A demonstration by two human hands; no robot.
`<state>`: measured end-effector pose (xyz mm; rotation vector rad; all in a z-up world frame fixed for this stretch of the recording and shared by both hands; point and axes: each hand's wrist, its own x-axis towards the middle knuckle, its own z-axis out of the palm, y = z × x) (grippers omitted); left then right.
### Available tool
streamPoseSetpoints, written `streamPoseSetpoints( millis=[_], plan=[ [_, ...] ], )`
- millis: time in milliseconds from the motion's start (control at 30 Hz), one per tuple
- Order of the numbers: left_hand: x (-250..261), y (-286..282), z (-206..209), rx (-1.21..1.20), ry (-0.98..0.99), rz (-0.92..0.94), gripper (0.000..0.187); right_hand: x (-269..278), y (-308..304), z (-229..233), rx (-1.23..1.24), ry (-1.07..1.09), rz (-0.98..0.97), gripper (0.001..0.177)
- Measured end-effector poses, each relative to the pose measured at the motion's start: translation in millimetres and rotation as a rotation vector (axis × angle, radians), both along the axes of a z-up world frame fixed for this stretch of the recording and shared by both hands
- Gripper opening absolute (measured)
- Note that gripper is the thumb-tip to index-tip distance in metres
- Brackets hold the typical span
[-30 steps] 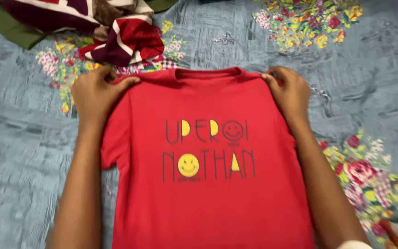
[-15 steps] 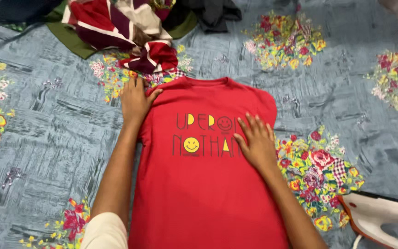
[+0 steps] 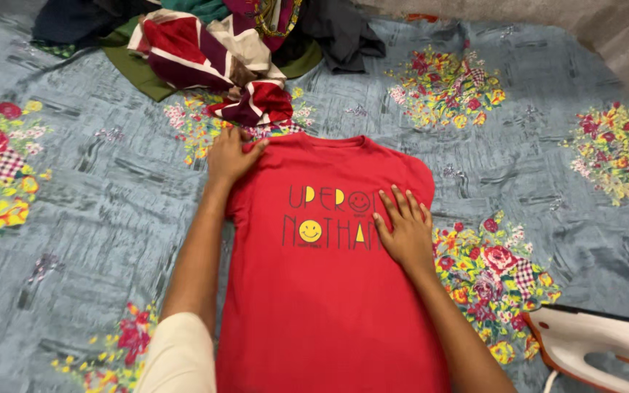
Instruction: The person irons a red t-shirt laid on a bed. They use an electric iron to smooth the back and front of the shirt, flip it over to iron the other side, and adjust the sleeves and body while ironing.
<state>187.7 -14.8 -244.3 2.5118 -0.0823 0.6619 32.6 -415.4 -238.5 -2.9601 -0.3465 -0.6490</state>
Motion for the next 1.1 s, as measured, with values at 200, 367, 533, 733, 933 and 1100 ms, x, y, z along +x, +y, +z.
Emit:
streamPoseSetpoints(
  millis=[200, 367, 533, 733, 933, 1100],
  plan=[
    [-146.3, 16.9, 16.5, 0.27, -0.036, -0.158, 0.077, 2.7, -1.9, -9.2, -0.024, -0.009, 0.007, 0.057],
    [-327.2, -10.9, 21.1, 0.195, 0.334, -0.069, 0.094, 2.9, -4.3, -8.7, 0.06, -0.045, 0.027, 0.053],
    [-390.7, -36.6, 16.1, 0.164, 0.129, 0.054, 0.081, 3.4, -4.3, -18.5, 0.045, -0.101, 0.014, 0.048],
    [-387.3, -28.5, 11.0, 0.152, 0.062, 0.055, 0.07, -60.3, -21.3, -17.9, 0.199, 0.02, 0.093, 0.049],
    [-410.1, -32.6, 13.7, 0.06, -0.008, 0.057, 0.054, -245.8, -52.5, -12.1, 0.206, 0.116, -0.082, 0.079],
    [-451.8, -39.4, 6.3, -0.017, -0.035, 0.11, 0.038, -318.2, -50.8, -18.9, 0.299, 0.079, -0.173, 0.066]
  ],
)
